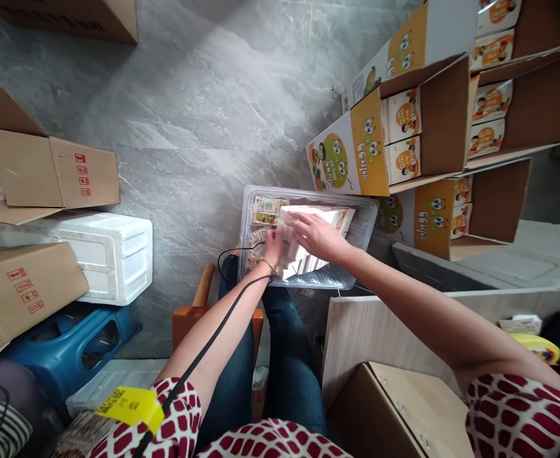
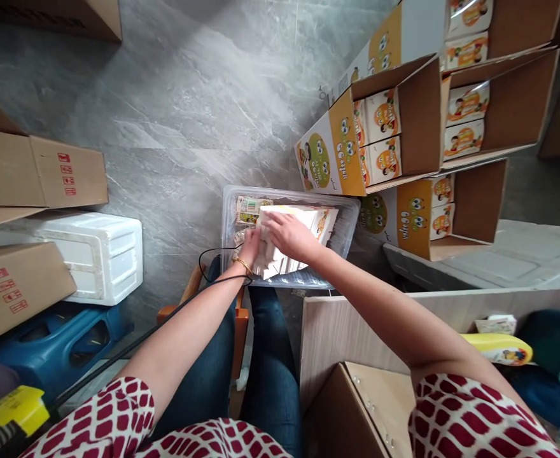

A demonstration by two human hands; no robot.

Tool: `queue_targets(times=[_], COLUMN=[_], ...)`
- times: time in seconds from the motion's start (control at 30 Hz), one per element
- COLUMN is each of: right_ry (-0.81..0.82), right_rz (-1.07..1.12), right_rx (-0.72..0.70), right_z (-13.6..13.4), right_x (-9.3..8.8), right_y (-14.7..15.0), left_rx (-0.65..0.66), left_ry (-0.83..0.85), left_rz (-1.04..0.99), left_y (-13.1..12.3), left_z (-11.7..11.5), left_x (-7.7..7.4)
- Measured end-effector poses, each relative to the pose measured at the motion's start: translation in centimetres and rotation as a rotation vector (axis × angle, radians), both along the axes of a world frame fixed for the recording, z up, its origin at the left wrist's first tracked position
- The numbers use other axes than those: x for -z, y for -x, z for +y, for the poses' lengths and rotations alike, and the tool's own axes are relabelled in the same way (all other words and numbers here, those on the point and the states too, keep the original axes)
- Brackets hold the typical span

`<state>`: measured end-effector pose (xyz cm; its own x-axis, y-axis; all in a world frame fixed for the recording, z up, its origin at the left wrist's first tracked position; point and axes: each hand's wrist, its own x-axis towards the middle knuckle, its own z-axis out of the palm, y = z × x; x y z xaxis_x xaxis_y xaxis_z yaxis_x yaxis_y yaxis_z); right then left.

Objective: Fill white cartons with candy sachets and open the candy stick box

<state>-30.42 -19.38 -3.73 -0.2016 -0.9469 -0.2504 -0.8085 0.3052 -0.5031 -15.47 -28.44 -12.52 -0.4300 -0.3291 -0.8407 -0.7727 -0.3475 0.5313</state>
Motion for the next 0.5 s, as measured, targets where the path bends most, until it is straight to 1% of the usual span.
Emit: queue_targets(times=[0.07, 0.1, 0.13, 0.17, 0.23, 0.3, 0.33, 0.37, 0.43, 0.5], right_ry=[0.0, -0.011, -0.042, -0.099, -0.312, -0.561, -0.641, -0.676, -0.647, -0.603], right_rz=[0.024, 0.041, 0.054, 0.059, 0.061, 0.072, 0.087, 0.107, 0.14, 0.152], right_rx=[0.076, 0.061, 0.007, -0.079, -0.278, -0.421, -0.456, -0.468, -0.456, -0.44], right_z=[-1.3, -2.3, -3.3, -4.2, -5.2, -4.8, -4.1, -3.1, -0.9, 1.0], right_x=[-1.1, -1.7, -2.1, -2.4, -2.6, -2.6, -2.5, -2.5, -2.6, -2.7], right_y=[0.6, 0.8, 1.0, 1.1, 1.0, 0.6, 0.3, 0.1, -0.5, -0.9], left_rx=[0.047, 0.072, 0.094, 0.115, 0.161, 0.221, 0.257, 0.29, 0.324, 0.316], left_ry=[-0.018, -0.032, -0.045, -0.06, -0.093, -0.119, -0.12, -0.106, -0.033, 0.134], left_rz=[0.069, 0.109, 0.148, 0.186, 0.26, 0.318, 0.332, 0.334, 0.303, 0.239], left_y=[-0.2, -0.3, -0.5, -0.6, -1.0, -1.4, -1.6, -1.9, -2.7, -3.7], left_z=[1.3, 1.9, 2.3, 2.7, 3.2, 3.4, 3.3, 3.0, 1.8, -0.4], left_x=[-2.0, -2.9, -3.7, -4.3, -5.1, -5.4, -5.3, -5.1, -4.6, -3.8])
